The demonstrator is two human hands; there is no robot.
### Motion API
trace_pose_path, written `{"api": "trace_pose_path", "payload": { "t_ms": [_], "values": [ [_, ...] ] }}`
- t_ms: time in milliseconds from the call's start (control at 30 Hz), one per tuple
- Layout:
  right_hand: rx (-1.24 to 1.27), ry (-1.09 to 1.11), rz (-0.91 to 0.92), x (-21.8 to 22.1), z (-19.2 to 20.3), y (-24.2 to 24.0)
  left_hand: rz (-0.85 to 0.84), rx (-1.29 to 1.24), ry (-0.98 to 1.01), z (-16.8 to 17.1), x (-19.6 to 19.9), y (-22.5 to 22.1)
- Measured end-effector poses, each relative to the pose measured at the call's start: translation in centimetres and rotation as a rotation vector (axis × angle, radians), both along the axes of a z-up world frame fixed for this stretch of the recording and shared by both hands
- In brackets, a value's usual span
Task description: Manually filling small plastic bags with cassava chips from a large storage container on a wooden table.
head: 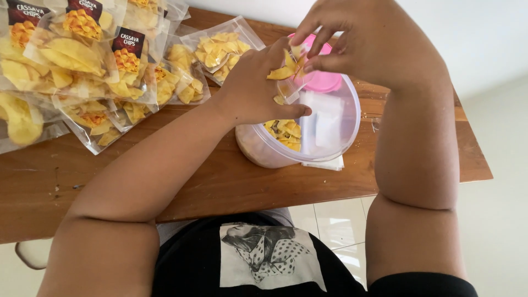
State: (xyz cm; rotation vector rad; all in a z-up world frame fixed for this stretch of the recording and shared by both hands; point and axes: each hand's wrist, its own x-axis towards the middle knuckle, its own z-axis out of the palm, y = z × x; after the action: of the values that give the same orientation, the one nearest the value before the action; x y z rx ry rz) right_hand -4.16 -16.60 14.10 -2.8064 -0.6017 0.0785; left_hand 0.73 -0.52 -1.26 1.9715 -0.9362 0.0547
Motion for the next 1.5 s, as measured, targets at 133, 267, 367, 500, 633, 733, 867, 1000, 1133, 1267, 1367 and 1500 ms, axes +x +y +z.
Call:
{"api": "trace_pose_path", "payload": {
  "t_ms": [133, 267, 367, 500, 633, 733, 867, 1000, 1133, 1267, 1367, 1500],
  "values": [
    [0.009, -0.060, 0.061, 0.0, -0.5, -0.8, -0.009, -0.001, -0.019, 0.2, -0.2, 0.0],
    [-0.044, -0.241, 0.376, -1.0, -0.6, 0.4, -0.035, -0.068, -0.094, -0.1, -0.1, -0.1],
    [0.034, -0.275, 0.455, -1.5, -1.7, 1.1, -0.053, -0.139, -0.119, 0.6, -0.3, 0.1],
    [-0.008, -0.366, 0.419, -1.6, -2.9, 1.1, -0.078, -0.125, -0.272, -0.7, 0.5, -0.5],
    [-0.047, -0.442, 0.369, -2.1, -1.6, -0.7, -0.024, 0.047, -0.188, 0.3, 0.1, -0.3],
    [-0.099, -0.434, 0.366, -2.1, -1.4, -1.4, -0.038, -0.013, -0.205, 0.3, 0.1, -0.3],
    [-0.050, -0.452, 0.432, -3.2, -1.8, 0.2, -0.042, 0.002, -0.199, 0.3, 0.2, -0.3],
    [-0.153, -0.462, 0.347, -4.2, -2.9, 1.8, -0.034, -0.015, -0.160, 0.5, -0.1, -0.4],
    [-0.110, -0.420, 0.288, -3.9, -3.7, 2.4, -0.055, -0.036, -0.244, -0.2, 0.4, -0.7],
    [-0.003, -0.499, 0.240, -3.9, -3.5, 1.4, -0.030, -0.011, -0.202, 0.6, 0.1, -0.6],
    [-0.089, -0.562, 0.162, -3.6, -3.1, -1.0, -0.024, 0.003, -0.166, 1.4, -0.5, -0.3],
    [-0.008, -0.181, -0.431, -3.2, -2.2, -0.4, -0.042, -0.079, -0.140, 1.4, 0.0, -0.4]
  ]
}}
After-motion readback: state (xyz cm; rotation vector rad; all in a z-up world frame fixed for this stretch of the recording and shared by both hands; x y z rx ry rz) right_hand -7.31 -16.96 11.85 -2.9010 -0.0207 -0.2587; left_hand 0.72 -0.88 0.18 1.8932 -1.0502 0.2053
